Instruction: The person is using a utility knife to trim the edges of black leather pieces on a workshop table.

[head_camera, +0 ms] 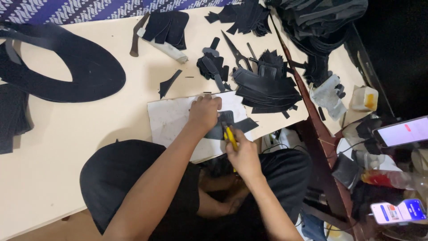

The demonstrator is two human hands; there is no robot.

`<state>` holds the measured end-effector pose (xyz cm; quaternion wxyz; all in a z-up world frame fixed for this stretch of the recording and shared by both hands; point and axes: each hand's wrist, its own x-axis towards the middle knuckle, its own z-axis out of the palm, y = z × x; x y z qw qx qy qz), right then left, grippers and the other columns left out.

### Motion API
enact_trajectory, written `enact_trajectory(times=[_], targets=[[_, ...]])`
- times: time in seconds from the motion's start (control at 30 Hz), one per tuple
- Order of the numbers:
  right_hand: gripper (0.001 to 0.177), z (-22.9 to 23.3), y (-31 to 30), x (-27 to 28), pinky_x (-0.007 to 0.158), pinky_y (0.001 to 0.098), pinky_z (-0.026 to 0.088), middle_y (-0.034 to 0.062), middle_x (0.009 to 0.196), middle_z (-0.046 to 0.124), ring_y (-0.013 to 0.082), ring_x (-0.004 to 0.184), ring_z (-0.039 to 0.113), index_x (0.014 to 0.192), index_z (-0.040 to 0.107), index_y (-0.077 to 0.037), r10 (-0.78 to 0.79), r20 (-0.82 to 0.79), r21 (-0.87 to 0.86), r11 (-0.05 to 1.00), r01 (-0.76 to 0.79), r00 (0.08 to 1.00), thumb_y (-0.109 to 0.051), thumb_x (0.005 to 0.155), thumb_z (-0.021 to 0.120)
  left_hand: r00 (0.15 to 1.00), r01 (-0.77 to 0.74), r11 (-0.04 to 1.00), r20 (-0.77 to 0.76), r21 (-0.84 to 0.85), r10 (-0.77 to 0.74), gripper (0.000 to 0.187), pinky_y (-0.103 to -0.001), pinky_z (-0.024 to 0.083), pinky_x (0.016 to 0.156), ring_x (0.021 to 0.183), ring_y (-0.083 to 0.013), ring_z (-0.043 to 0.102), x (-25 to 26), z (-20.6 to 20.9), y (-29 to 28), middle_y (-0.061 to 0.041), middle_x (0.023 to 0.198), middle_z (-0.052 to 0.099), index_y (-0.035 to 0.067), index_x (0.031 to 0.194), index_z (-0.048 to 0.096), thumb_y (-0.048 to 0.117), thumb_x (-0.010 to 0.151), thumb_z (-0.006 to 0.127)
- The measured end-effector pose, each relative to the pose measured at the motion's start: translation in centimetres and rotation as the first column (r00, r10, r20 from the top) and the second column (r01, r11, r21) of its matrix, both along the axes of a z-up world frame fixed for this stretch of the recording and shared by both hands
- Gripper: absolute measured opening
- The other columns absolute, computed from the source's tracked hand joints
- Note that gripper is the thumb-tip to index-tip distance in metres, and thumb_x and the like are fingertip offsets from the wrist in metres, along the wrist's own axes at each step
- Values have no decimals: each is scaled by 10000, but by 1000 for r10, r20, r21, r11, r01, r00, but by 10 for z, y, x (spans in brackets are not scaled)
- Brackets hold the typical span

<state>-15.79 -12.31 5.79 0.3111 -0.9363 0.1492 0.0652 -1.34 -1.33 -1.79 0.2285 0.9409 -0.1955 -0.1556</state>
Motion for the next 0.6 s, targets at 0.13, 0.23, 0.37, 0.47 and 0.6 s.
enact_trajectory(times=[0.13, 0.23, 0.37, 0.47, 0.6], targets=[[419, 20, -8, 6, 801, 557, 583, 286, 1062, 732, 504, 987, 695, 1269, 649, -49, -95, 101, -10, 995, 97, 990, -125, 857, 630, 1000, 8, 999, -19, -34, -8, 144, -482, 505, 976, 1132, -341, 648, -1, 2, -8, -84, 1108, 646, 199, 1026, 700, 159, 891, 728], [408, 8, -14, 16, 768, 531, 595, 260, 1038, 746, 485, 952, 707, 1248, 675, -35, -49, 153, -20, 998, 53, 987, -66, 843, 647, 997, -25, 996, -70, -88, 19, 172, -479, 518, 977, 1124, -335, 654, 1, 11, -9, -87, 1093, 667, 197, 1032, 721, 156, 867, 742], [440, 0, -13, 18, 749, 514, 601, 276, 1036, 743, 474, 950, 713, 1283, 662, -15, -26, 101, -54, 998, 32, 994, -39, 845, 638, 997, -58, 992, -57, -110, 52, 128, -466, 553, 899, 1071, -331, 668, -1, 13, -8, -78, 1025, 668, 201, 939, 716, 187, 826, 775], [454, 4, -12, 18, 745, 516, 603, 277, 1043, 741, 465, 948, 717, 1300, 655, -19, -12, 73, -85, 996, 18, 997, -34, 847, 630, 996, -59, 993, -67, -104, 52, 135, -466, 557, 888, 1062, -329, 666, 1, 8, -12, -75, 1014, 664, 206, 932, 713, 179, 817, 779], [480, 8, -9, 19, 752, 535, 596, 286, 1061, 737, 475, 955, 715, 1319, 644, -15, -1, 37, -114, 994, 5, 999, -27, 839, 633, 996, -71, 992, -63, -107, 64, 134, -468, 558, 879, 1060, -327, 662, 1, 5, -13, -72, 1013, 664, 207, 918, 709, 184, 807, 779]])
